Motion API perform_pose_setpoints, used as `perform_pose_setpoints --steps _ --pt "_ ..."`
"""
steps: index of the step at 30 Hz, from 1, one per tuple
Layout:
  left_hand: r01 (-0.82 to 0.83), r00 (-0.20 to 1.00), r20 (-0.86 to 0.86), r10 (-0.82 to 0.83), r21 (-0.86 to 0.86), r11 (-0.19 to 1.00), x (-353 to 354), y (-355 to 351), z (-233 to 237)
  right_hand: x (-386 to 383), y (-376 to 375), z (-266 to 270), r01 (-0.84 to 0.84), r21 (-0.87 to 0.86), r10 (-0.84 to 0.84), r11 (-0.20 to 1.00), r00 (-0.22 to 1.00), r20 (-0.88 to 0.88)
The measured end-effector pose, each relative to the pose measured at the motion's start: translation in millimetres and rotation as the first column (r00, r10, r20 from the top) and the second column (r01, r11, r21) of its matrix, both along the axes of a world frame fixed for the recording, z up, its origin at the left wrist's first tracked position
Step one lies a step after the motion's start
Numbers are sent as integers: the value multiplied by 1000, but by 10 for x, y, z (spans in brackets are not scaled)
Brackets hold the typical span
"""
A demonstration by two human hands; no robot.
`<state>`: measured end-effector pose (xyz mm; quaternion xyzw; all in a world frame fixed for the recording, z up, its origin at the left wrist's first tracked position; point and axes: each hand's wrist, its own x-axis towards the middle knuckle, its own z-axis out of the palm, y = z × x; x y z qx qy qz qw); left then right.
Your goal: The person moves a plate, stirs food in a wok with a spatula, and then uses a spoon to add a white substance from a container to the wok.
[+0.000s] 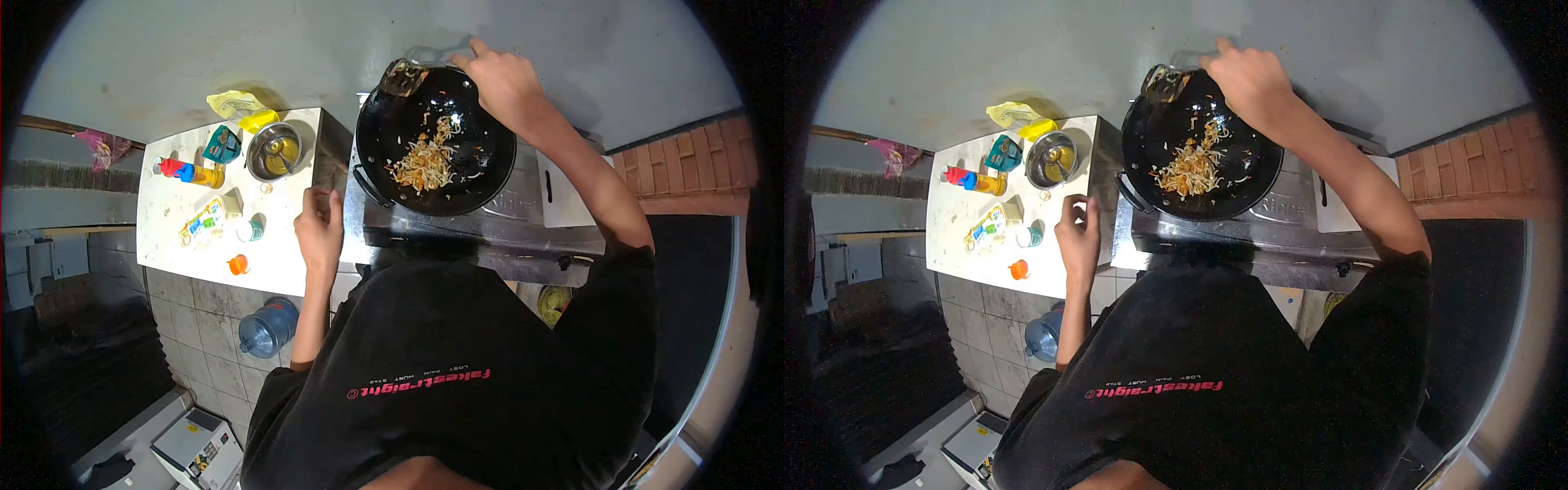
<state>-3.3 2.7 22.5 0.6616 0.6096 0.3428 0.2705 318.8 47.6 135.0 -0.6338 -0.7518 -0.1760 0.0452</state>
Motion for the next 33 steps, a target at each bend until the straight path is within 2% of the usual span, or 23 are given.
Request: perform_pose_setpoints --steps 4,6,7,8,10,14,16,20,22,24,27,29,30,33 --pt "-93 996 25 90 181 979 -189 -90 58 47 175 -252 -35 66 32 997 999 40" --pt "-115 992 69 102 213 970 -272 -145 97 -37 233 -413 7 5 -7 1000 1000 -7" --pt "-122 991 83 105 224 967 -312 -154 97 -97 205 -464 8 -83 -8 997 1000 -2" --pt "-129 989 96 110 231 964 -353 -160 84 -115 158 -516 -50 -131 47 990 999 -25" --pt "-150 987 90 132 229 962 -425 -164 3 -150 37 -369 -110 -266 97 958 993 -64" --pt "-170 984 88 155 198 965 -438 -228 -41 -77 29 -76 -28 -262 15 965 999 -52" --pt "-159 986 77 149 150 976 -431 -267 -37 -37 95 -41 55 -15 -55 998 998 -18" --pt "-124 990 75 117 104 987 -400 -296 -18 -36 241 -296 -2 109 2 994 1000 -2" --pt "-128 989 93 116 144 981 -396 -274 -57 -117 178 -451 -21 -79 21 997 1000 7" --pt "-131 988 109 113 182 975 -399 -255 -64 -144 70 -511 -122 -191 117 974 992 -34" --pt "-127 989 103 108 199 972 -401 -228 -45 -62 -33 -333 -79 -252 59 965 995 -85" --pt "-122 990 97 105 188 975 -389 -222 -32 43 -44 -228 41 -140 -52 989 995 -82" --pt "-118 990 96 102 188 975 -376 -216 -35 66 -25 -148 44 -140 -56 989 995 -83" --pt "-90 991 113 71 175 980 -353 -222 -67 71 29 39 182 -177 -151 967 973 175"
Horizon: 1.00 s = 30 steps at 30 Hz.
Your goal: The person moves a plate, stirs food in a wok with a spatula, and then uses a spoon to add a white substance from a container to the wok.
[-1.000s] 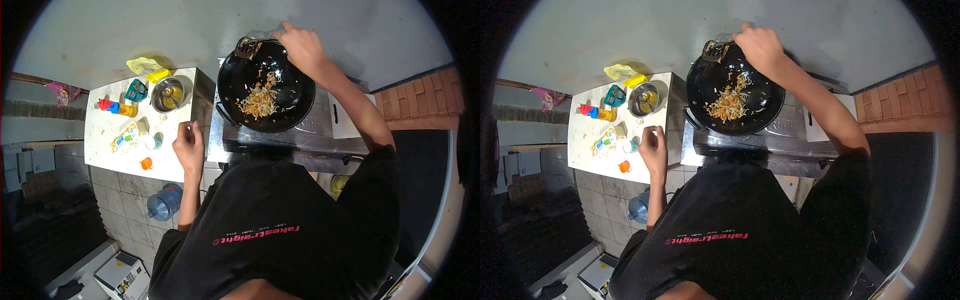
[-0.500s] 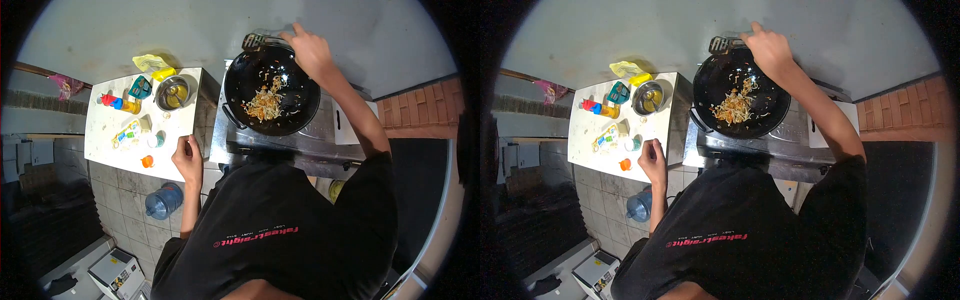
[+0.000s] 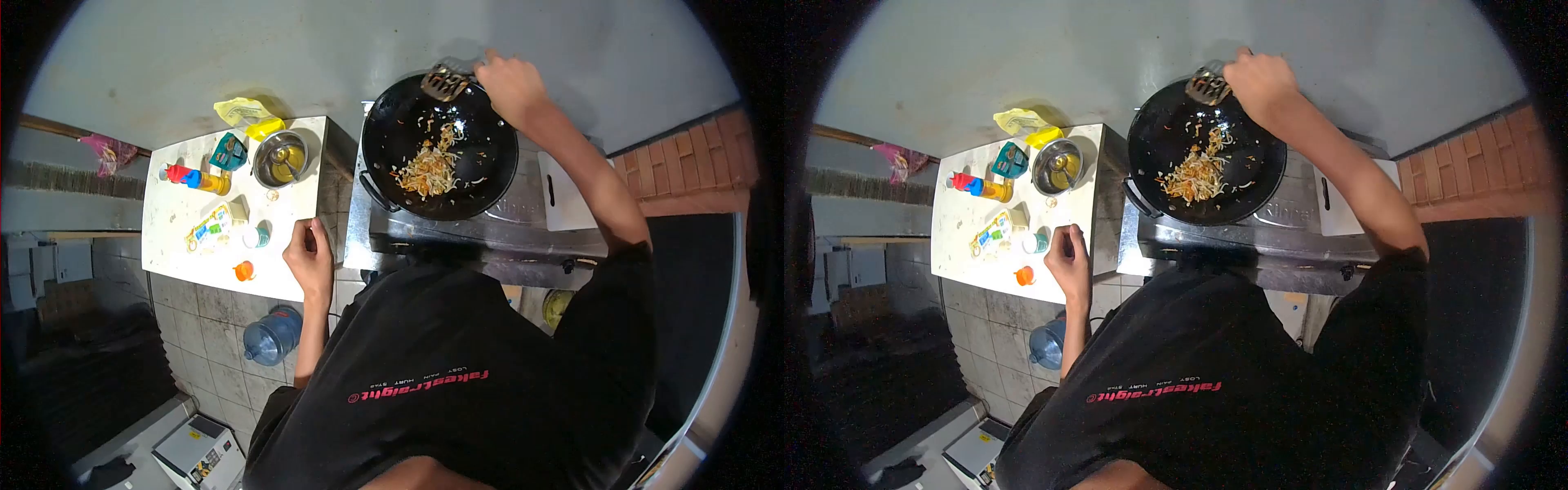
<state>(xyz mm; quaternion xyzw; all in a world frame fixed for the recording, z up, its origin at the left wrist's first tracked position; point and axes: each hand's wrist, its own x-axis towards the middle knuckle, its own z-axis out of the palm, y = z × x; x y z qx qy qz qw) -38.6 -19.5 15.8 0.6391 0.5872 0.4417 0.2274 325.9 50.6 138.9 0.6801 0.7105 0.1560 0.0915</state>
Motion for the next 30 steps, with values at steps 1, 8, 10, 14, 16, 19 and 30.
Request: perform_pose_setpoints --steps 1,8,10,14,16,19,30 --pt "15 1000 -2 -15 -7 1000 15 9 -14 -14 29 -27 12 2 -12 1000 1000 -2" --pt "115 993 -26 -117 -52 992 187 105 -30 -86 -51 -524 -184 -279 124 942 968 -218" --pt "143 989 -36 -145 -55 988 227 160 -38 -83 -92 -353 -192 -201 150 961 967 -204" --pt "201 979 -29 -202 -39 979 280 227 -57 73 148 -290 -201 32 203 979 971 -129" --pt "213 977 -15 -214 -24 977 299 254 -73 61 200 -417 -192 92 202 977 974 -108" --pt "208 978 2 -208 -30 978 280 280 -109 -51 155 -562 -249 -62 235 966 956 -175" --pt "232 973 23 -231 -83 969 241 288 -173 137 164 -24 22 -297 9 954 995 100"
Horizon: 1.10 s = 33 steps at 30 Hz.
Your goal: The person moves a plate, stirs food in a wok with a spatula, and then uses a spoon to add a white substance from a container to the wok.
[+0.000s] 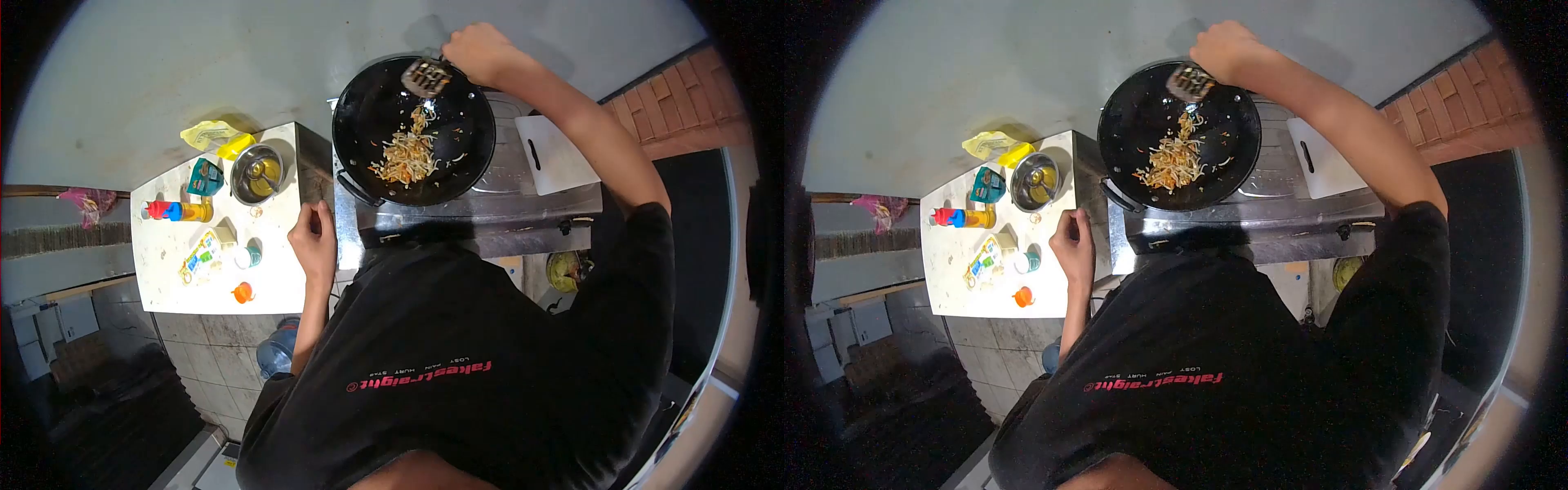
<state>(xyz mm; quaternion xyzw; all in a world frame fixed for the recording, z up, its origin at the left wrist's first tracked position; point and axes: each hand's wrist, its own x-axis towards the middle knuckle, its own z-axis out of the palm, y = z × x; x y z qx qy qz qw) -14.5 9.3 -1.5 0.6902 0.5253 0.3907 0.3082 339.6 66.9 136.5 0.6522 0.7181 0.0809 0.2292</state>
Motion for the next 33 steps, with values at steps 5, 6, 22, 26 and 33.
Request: perform_pose_setpoints --steps 5,6,22,26,33 --pt "-11 1000 21 11 -1 1000 15 5 -65 -166 -91 -373 8 -287 -14 958 1000 -20" --pt "-7 999 53 7 14 1000 10 13 -86 -153 -131 -510 -7 -255 -31 967 989 -145" --pt "130 985 -73 -154 -261 956 118 96 -249 -394 -98 12 -37 -581 35 813 999 -14" --pt "186 982 107 -157 -378 907 217 150 -382 -363 -178 -400 -74 -416 -47 906 961 -274" --pt "173 985 61 -162 -369 913 291 159 -327 -302 -130 -123 35 -635 -177 771 971 -162"
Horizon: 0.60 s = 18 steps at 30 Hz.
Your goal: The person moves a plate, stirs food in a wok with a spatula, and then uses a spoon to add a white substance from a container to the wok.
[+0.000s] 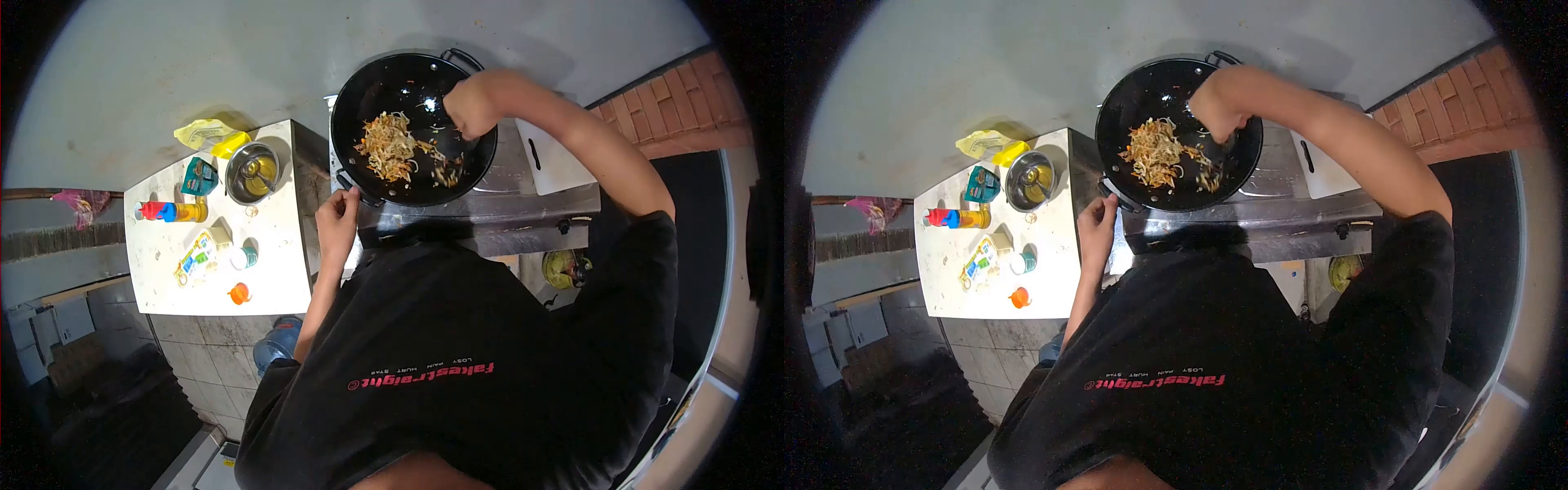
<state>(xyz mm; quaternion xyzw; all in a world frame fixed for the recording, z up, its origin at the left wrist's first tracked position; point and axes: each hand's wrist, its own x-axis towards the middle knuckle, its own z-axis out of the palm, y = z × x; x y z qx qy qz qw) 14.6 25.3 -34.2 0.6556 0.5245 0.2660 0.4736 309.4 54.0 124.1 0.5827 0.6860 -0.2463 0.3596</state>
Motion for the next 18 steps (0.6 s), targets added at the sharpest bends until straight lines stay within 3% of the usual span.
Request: perform_pose_setpoints --steps 2,3,6,8,10,11,12,14,16,18 --pt "9 1000 30 -9 5 1000 3 -1 16 -90 -104 -86 12 136 12 991 986 -168" --pt "10 999 32 -10 8 1000 13 0 32 -38 -112 -313 142 224 -63 964 944 -324" --pt "6 1000 -4 -6 37 999 8 14 47 -34 -113 -271 230 306 -108 924 923 -368" --pt "21 998 -55 -16 91 996 -11 14 3 -25 -36 -123 146 242 -76 959 958 -276" --pt "25 997 -78 -19 78 997 -5 -8 81 -66 30 -18 41 -54 -44 998 997 -58" --pt "27 995 -93 -21 69 997 11 -7 113 -187 -25 72 153 -101 -152 983 988 13" --pt "30 996 -91 -23 72 997 17 -5 90 -143 -47 -64 156 -98 -155 983 988 15" --pt "15 999 -39 -11 93 996 9 4 12 -43 -79 -462 264 235 -152 935 901 -406" --pt "16 998 -61 -9 108 994 -4 20 5 -104 -106 -270 276 283 -147 918 904 -402" --pt "20 996 -89 -10 115 993 -36 9 26 -96 -105 -88 134 267 -75 954 973 -218"
